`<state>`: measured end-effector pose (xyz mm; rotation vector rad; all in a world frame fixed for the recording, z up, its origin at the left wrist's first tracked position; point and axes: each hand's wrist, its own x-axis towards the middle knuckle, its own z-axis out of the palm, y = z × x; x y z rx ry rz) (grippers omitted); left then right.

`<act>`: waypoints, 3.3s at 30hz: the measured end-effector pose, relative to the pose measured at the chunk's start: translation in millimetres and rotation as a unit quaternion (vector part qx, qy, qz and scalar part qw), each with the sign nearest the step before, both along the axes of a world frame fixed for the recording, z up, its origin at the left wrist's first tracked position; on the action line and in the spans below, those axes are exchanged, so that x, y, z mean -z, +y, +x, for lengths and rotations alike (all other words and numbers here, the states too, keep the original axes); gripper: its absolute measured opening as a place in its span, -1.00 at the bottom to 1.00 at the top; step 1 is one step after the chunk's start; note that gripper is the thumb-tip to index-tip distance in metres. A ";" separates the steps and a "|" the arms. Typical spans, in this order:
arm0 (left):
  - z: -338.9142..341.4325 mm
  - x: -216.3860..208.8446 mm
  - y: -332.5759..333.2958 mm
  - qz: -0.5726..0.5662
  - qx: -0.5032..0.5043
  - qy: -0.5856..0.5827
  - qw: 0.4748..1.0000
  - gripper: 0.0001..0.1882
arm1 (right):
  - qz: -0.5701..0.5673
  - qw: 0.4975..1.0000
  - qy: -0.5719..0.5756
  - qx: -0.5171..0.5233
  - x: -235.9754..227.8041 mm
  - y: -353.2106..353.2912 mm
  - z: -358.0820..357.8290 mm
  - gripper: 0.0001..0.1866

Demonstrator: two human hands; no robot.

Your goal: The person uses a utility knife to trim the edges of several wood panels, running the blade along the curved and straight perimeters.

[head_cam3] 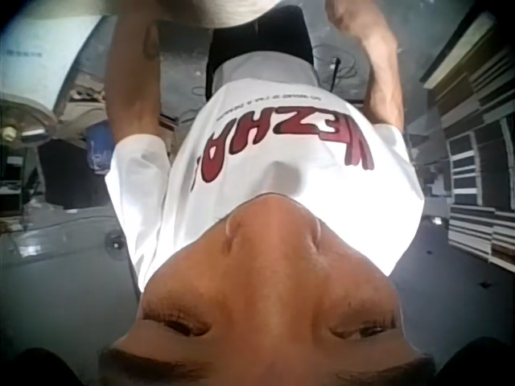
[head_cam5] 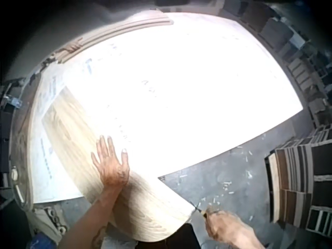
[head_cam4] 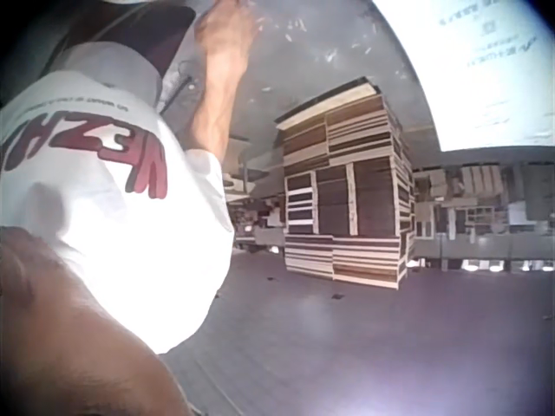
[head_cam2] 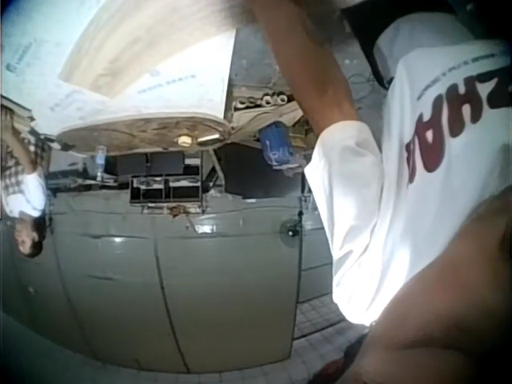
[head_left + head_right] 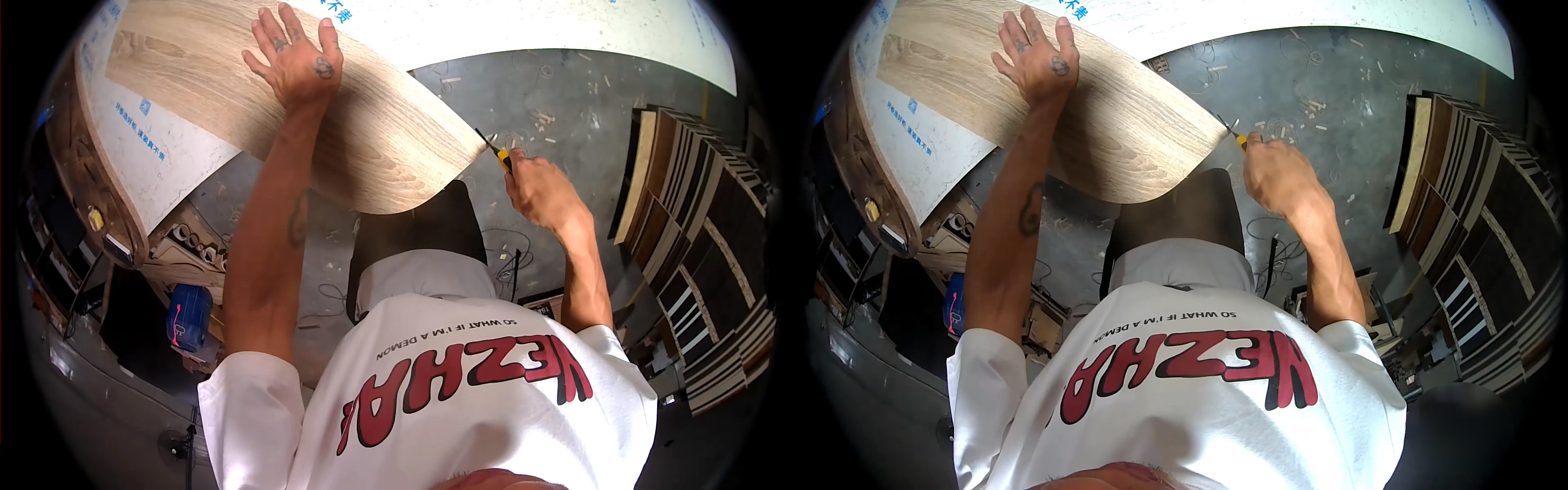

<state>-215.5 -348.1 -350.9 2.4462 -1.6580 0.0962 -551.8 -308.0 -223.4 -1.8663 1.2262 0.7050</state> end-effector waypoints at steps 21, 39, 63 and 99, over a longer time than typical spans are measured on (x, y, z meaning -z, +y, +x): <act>5.1 4.8 -0.3 -0.037 0.031 0.061 0.997 -0.18 | -0.029 0.996 -0.001 -0.081 107.6 66.0 -48.1 -0.75; 3.6 6.4 0.7 -0.022 0.062 0.035 0.997 -0.13 | -0.088 0.593 -0.388 0.700 131.9 113.7 47.1 -0.55; 183.6 -191.9 144.2 0.129 0.790 0.075 0.594 -0.83 | -0.045 0.330 -0.410 0.849 111.8 332.8 204.1 -0.65; 66.2 3.2 5.0 0.004 0.551 0.023 0.834 -0.24 | -0.451 0.493 -0.059 0.742 89.8 366.2 396.5 -0.39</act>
